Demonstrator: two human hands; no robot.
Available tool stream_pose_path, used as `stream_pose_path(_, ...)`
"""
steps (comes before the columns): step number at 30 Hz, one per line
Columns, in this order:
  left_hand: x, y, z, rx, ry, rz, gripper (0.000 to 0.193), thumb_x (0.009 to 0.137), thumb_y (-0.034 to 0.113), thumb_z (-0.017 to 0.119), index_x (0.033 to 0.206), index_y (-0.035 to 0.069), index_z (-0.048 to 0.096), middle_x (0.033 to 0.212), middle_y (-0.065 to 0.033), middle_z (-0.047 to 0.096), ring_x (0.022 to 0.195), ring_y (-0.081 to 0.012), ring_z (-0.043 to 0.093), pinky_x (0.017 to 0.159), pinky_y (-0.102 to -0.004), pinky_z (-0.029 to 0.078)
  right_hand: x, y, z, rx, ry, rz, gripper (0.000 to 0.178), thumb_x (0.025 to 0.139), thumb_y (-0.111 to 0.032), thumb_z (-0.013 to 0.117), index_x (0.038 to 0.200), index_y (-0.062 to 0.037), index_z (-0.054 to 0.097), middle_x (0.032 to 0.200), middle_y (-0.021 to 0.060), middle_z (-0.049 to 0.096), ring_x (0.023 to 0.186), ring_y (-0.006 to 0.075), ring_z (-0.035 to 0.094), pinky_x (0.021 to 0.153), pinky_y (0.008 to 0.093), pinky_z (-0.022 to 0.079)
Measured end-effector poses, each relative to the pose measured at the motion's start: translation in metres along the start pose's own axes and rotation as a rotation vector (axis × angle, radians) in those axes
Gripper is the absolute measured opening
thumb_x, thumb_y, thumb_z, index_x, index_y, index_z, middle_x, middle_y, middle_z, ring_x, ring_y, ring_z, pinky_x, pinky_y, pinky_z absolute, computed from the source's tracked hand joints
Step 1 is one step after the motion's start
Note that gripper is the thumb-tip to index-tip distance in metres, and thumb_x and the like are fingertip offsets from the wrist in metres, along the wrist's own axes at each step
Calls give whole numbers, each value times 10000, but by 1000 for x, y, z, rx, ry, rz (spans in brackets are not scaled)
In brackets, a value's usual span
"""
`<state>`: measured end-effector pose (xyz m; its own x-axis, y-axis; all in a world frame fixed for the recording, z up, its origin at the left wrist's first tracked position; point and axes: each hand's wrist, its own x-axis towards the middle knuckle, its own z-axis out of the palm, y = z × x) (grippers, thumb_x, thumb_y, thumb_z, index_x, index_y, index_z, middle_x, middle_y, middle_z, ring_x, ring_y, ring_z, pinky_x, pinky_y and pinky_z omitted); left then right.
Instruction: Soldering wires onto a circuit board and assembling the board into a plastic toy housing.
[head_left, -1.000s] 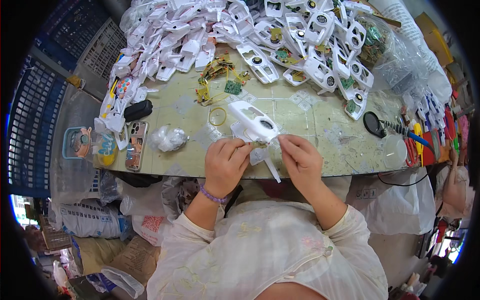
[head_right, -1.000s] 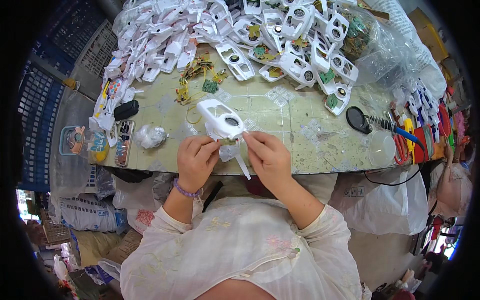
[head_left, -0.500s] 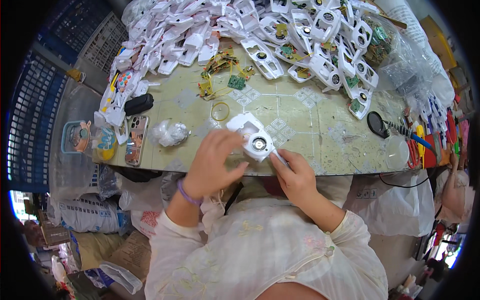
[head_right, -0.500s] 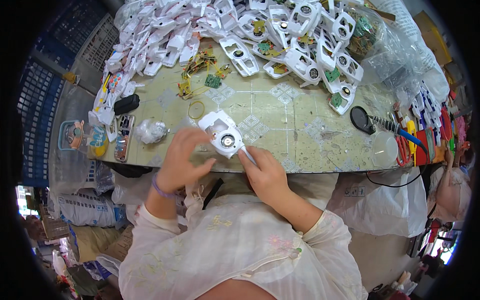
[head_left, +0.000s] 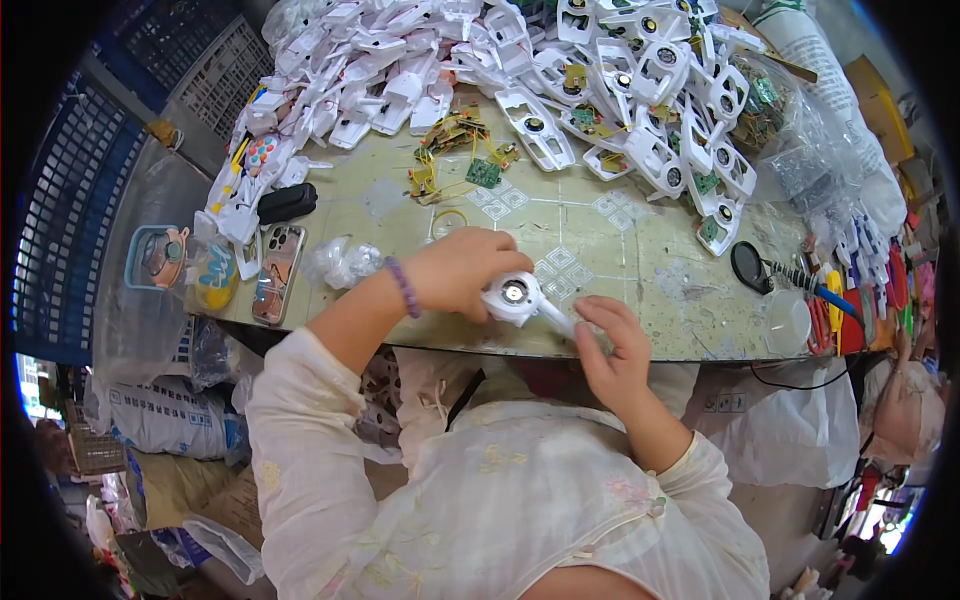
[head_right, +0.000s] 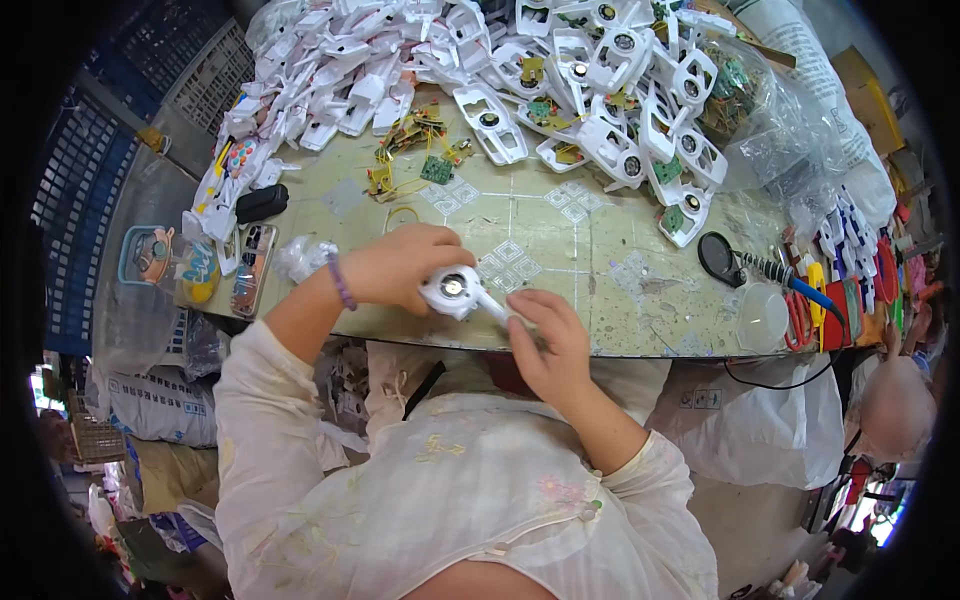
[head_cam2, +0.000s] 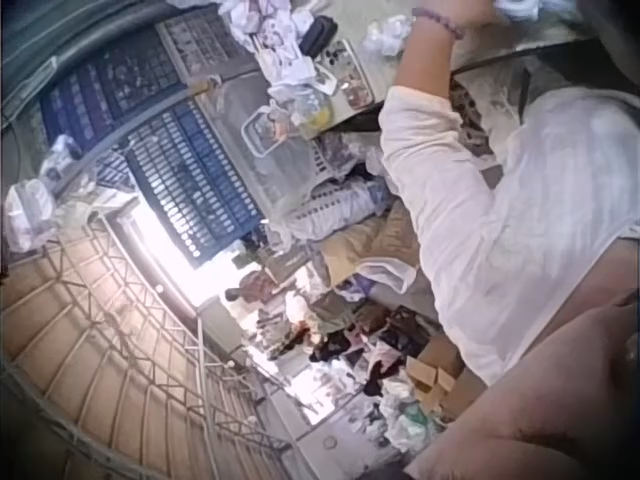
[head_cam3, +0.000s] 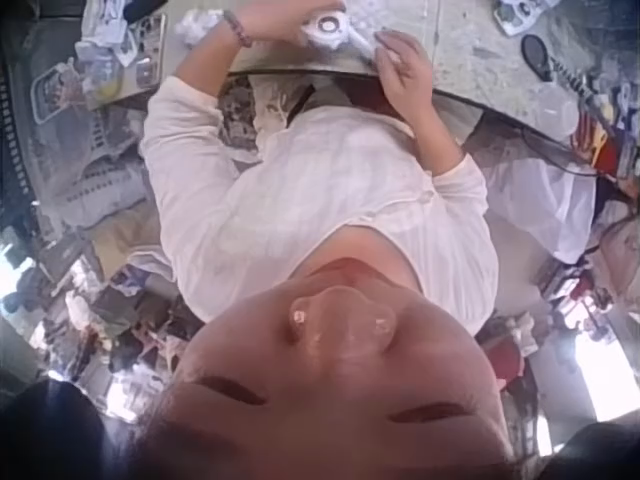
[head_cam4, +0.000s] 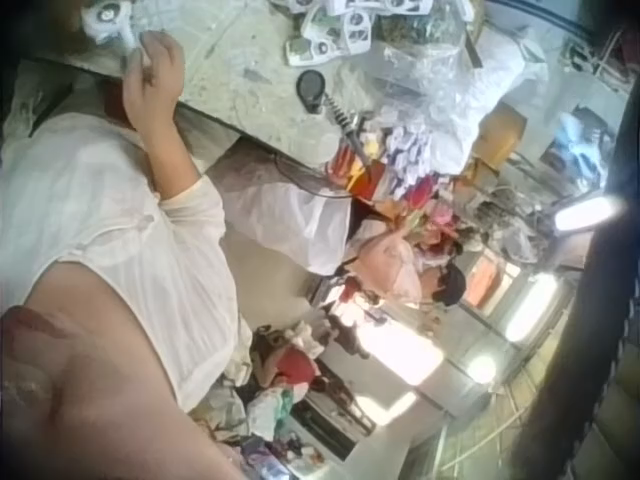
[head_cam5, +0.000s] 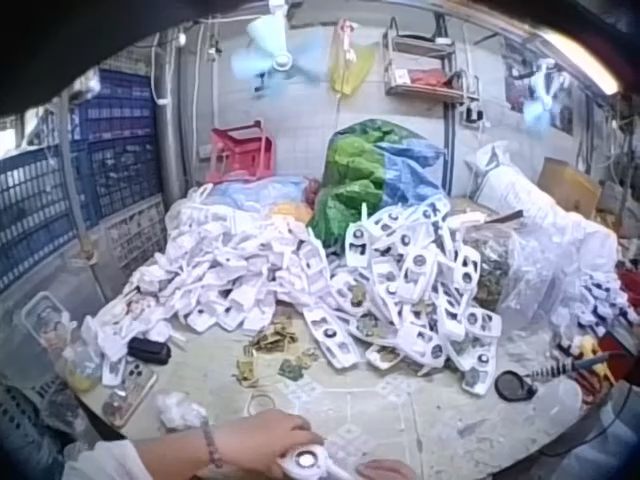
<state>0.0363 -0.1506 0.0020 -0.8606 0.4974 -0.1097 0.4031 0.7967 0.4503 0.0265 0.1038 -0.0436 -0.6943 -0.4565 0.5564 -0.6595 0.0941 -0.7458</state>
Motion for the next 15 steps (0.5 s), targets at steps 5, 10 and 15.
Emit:
stream_pose_path(5, -103, -2, 6, -918, 128, 83, 775, 587, 329, 870, 1233, 55, 540, 1187, -96, 557, 1127, -232, 523, 968, -362, 398, 3, 16, -25, 16, 116, 45, 214, 804, 55, 611, 1009, 0, 636, 1001, 151, 642, 932, 260, 621, 823, 320, 476)
stream_pose_path(10, -237, -12, 96, -1351, 6, -198, 907, 552, 359, 901, 1284, 17, 490, 1254, -66, 527, 1174, -179, 462, 997, -355, 370, -6, 35, -45, 47, 110, 173, 164, 880, 35, 539, 1017, 11, 627, 992, 107, 626, 895, 183, 587, 805, 281, 462)
stream_pose_path(15, -276, -33, 230, -1086, -62, -971, 641, 712, 311, 793, 1220, 6, 547, 1097, -78, 614, 975, -154, 563, 853, -272, 464, -10, 50, -57, 11, 203, 218, 196, 935, -7, 496, 1091, 43, 604, 1005, 97, 619, 887, 141, 581, 766, 263, 470)
